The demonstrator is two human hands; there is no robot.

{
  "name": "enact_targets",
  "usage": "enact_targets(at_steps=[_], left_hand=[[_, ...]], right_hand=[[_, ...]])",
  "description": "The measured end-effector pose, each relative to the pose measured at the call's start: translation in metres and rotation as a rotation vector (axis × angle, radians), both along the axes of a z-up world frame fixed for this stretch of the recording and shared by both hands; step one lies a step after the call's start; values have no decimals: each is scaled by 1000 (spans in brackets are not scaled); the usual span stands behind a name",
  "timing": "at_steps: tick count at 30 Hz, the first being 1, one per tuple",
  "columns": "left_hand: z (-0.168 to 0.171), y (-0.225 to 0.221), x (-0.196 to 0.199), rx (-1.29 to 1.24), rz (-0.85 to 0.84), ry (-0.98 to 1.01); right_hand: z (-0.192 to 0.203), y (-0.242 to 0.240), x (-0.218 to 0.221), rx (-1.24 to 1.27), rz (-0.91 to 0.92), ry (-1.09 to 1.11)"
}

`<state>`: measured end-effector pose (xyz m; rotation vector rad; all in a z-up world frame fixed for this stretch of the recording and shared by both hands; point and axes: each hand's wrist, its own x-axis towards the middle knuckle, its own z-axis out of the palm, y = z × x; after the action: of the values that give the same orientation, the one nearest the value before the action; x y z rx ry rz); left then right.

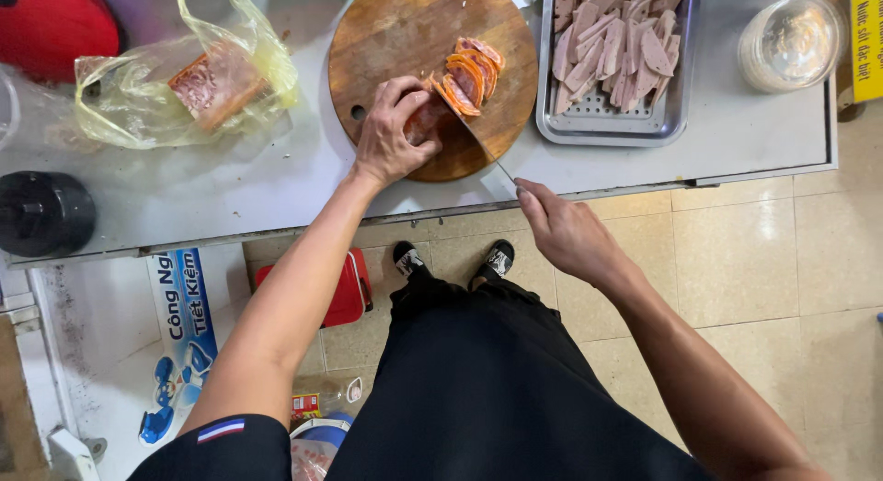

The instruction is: The person slices a block of processed meat into thin pieces using a large knife on a wooden cutting board, places the slices into a metal tray, and then packs a small bundle into a plastic bag before placing a tray of plastic cups into a cooler.

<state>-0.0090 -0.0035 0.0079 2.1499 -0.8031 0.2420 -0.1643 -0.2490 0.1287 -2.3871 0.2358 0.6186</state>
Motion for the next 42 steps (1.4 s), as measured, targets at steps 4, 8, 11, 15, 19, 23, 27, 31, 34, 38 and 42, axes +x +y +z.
enact_targets(at_steps=[4, 8, 11, 15, 19, 23, 27, 31, 34, 38, 42], left_hand=[[4, -1, -2, 17, 37, -10], [1, -1, -1, 3, 44, -4], [-2, 1, 0, -1, 36, -23], [-7, 1, 0, 36, 69, 9], [-9, 3, 2, 45, 56, 1], [-7, 1, 1, -11, 31, 1], [-3, 2, 2, -15, 34, 0], [0, 2, 0, -8, 34, 23], [1, 2, 1, -25, 26, 15], [-1, 1, -1, -29, 12, -17], [-2, 4, 5, -12, -30, -22]], right_hand=[[-4, 2, -3, 57, -33, -94], [-6, 10, -6, 41, -52, -131], [-6, 17, -6, 16, -32, -114], [-5, 22, 3, 15, -15, -138], [3, 26, 6, 12, -65, -128], [9, 31, 5, -50, -11, -109], [9, 34, 3, -58, -1, -54], [8, 33, 4, -45, 18, -85], [13, 32, 1, -84, 7, 9], [12, 28, 0, -96, 31, -19], [4, 33, 20, 3, 43, -161]])
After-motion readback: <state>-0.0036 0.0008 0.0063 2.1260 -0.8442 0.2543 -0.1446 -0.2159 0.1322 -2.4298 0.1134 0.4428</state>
